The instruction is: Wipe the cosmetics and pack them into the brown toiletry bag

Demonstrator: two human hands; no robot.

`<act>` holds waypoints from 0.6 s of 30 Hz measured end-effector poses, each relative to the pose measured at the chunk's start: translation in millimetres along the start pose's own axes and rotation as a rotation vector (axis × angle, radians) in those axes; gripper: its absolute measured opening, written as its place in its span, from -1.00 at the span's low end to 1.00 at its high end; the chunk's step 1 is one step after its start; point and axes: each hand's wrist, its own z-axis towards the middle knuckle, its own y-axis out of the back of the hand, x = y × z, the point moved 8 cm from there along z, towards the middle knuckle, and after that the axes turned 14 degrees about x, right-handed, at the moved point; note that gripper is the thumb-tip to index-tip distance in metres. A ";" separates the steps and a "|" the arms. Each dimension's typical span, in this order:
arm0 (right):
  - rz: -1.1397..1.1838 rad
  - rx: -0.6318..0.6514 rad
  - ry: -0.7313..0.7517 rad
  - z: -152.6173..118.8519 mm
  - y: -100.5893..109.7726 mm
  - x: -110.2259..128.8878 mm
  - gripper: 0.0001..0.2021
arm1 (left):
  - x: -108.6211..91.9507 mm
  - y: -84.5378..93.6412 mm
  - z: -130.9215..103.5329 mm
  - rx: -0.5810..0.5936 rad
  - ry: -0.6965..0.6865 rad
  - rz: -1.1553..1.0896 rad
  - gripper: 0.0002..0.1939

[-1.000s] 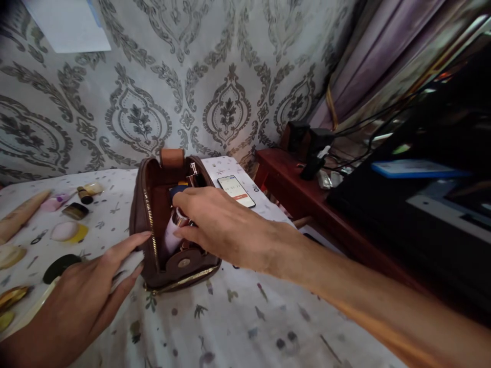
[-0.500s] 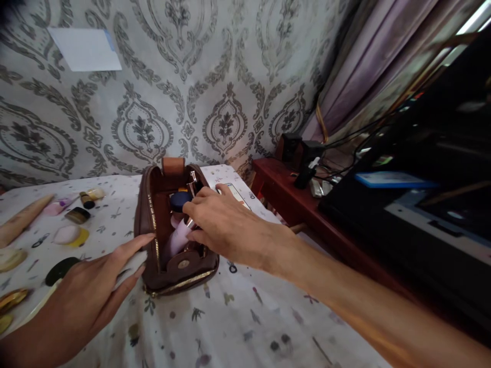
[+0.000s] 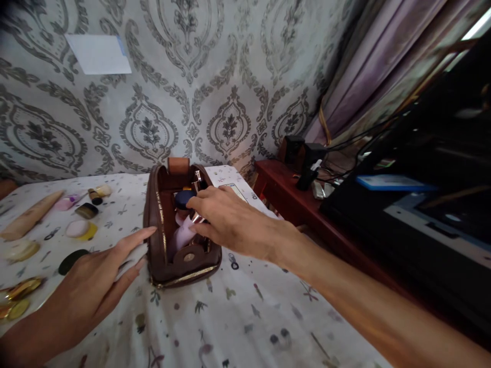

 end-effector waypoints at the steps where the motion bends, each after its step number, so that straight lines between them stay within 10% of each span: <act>1: -0.006 -0.023 0.018 -0.2 0.4 0.7 -0.76 | 3.2 0.6 -4.2 -0.009 0.015 -0.029 -0.58; 7: -0.127 -0.221 0.092 -4.7 -0.4 -2.5 -0.67 | 44.9 10.9 -41.7 -0.041 0.257 -0.186 -0.82; 18: 0.086 -0.636 0.153 -44.4 3.9 31.4 -0.85 | 167.9 42.6 -159.7 -0.316 0.875 -0.621 -0.41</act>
